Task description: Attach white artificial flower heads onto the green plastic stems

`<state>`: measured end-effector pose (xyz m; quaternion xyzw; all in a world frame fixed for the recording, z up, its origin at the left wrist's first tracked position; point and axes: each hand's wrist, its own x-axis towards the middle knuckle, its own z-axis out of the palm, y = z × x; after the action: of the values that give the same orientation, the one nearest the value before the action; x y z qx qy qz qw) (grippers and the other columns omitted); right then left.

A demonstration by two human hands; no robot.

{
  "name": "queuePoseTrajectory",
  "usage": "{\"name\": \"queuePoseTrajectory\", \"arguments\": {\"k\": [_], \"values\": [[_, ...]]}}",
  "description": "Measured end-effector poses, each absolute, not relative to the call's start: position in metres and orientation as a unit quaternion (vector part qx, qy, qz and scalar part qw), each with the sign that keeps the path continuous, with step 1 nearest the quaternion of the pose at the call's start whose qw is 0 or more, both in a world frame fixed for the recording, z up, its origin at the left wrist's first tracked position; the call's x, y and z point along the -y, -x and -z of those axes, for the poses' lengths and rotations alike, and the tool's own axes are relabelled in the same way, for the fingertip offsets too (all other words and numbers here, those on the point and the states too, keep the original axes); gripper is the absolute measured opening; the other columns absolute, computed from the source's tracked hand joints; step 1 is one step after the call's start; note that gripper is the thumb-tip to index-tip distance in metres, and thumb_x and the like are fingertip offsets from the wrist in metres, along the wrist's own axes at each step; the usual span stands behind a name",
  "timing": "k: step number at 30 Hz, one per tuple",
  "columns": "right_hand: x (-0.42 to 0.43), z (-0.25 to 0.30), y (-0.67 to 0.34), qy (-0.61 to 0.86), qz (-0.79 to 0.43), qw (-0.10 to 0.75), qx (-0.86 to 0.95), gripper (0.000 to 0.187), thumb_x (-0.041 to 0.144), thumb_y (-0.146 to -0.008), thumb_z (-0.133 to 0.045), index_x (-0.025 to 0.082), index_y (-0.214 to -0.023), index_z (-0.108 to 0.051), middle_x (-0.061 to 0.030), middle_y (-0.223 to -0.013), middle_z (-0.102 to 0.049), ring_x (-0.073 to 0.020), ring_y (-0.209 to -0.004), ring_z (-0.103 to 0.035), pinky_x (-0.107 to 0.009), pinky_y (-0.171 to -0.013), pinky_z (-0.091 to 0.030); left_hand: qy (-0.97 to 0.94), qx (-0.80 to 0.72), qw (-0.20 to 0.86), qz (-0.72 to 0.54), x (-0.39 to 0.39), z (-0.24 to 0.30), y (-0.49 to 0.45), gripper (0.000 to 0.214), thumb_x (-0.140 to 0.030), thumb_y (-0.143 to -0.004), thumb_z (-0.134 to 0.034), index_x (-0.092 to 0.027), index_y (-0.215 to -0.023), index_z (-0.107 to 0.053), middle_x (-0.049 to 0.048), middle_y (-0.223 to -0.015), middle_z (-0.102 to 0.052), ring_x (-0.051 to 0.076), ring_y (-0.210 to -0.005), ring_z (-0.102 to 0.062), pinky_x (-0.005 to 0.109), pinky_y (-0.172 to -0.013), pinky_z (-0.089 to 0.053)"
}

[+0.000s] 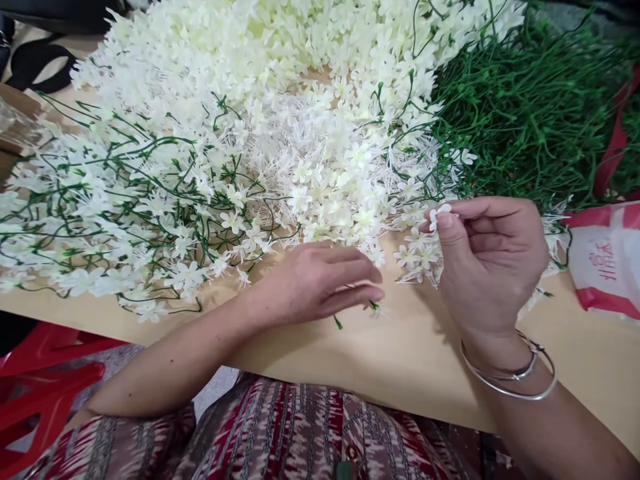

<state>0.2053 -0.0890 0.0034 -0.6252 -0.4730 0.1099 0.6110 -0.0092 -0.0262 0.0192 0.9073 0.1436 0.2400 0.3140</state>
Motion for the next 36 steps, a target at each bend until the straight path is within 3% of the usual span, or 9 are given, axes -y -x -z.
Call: {"name": "queuePoseTrajectory", "arguments": {"k": [4,13,18,22,25,32,36], "values": [[0.088,-0.001,-0.203,0.616,-0.115,0.598,0.500,0.016,0.033,-0.089,-0.083,0.025,-0.096,-0.070,-0.0002,-0.080,-0.070,-0.0174,-0.066,-0.067,-0.033,-0.056,-0.052,-0.891,-0.233,0.270,-0.283,0.017,-0.023,0.014,0.017,-0.024,-0.110,-0.056,-0.017,-0.111,-0.071,0.0069,-0.103,-0.078,0.014,-0.093,-0.075,0.024,-0.082,-0.057],[0.088,0.001,-0.205,0.618,-0.140,0.602,0.487,0.012,0.025,-0.088,-0.084,0.029,-0.096,-0.076,-0.0015,-0.081,-0.071,-0.0171,-0.067,-0.065,-0.033,-0.059,-0.054,-0.962,-0.180,0.184,-0.089,0.013,-0.025,0.020,0.016,-0.029,-0.106,-0.063,-0.017,-0.103,-0.073,0.0067,-0.104,-0.072,0.019,-0.088,-0.067,0.031,-0.075,-0.048],[0.088,0.000,-0.202,0.599,-0.175,0.598,0.503,0.017,0.025,-0.087,-0.085,0.030,-0.100,-0.076,-0.0026,-0.090,-0.076,-0.0197,-0.076,-0.071,-0.037,-0.069,-0.062,-0.966,-0.189,0.154,-0.086,0.015,-0.022,0.016,0.020,-0.023,-0.108,-0.059,-0.016,-0.093,-0.071,0.0057,-0.097,-0.071,0.018,-0.083,-0.064,0.031,-0.073,-0.046],[0.091,-0.003,-0.199,0.586,-0.204,0.594,0.512,0.018,0.021,-0.087,-0.085,0.030,-0.101,-0.076,-0.0051,-0.103,-0.078,-0.0233,-0.092,-0.076,-0.042,-0.080,-0.064,-0.925,-0.208,0.244,-0.203,0.015,-0.023,0.014,0.017,-0.024,-0.107,-0.061,-0.014,-0.099,-0.072,0.0070,-0.100,-0.074,0.017,-0.090,-0.070,0.028,-0.077,-0.052],[0.093,-0.007,-0.198,0.583,-0.197,0.581,0.533,0.011,0.019,-0.087,-0.082,0.027,-0.090,-0.077,-0.0059,-0.105,-0.077,-0.0239,-0.100,-0.074,-0.041,-0.079,-0.061,-0.848,-0.251,0.348,-0.312,0.019,-0.022,0.009,0.011,-0.026,-0.103,-0.070,-0.016,-0.099,-0.074,0.0031,-0.090,-0.076,0.011,-0.078,-0.070,0.022,-0.071,-0.052],[0.102,-0.010,-0.193,0.636,-0.190,0.519,0.539,0.008,0.022,-0.094,-0.076,0.026,-0.098,-0.080,-0.0013,-0.091,-0.075,-0.0187,-0.079,-0.070,-0.038,-0.071,-0.053,-0.706,-0.322,0.508,-0.373,0.032,-0.017,-0.004,0.021,-0.037,-0.093,-0.083,-0.018,-0.098,-0.077,0.0038,-0.089,-0.081,0.011,-0.069,-0.068,0.022,-0.062,-0.055],[0.104,-0.010,-0.190,0.640,-0.167,0.520,0.541,0.005,0.023,-0.091,-0.080,0.026,-0.095,-0.080,0.0003,-0.087,-0.078,-0.0182,-0.077,-0.071,-0.037,-0.070,-0.054,-0.656,-0.334,0.572,-0.362,0.034,-0.016,-0.007,0.034,-0.048,-0.090,-0.084,-0.017,-0.100,-0.074,0.0056,-0.091,-0.081,0.014,-0.078,-0.075,0.024,-0.072,-0.063]]}}
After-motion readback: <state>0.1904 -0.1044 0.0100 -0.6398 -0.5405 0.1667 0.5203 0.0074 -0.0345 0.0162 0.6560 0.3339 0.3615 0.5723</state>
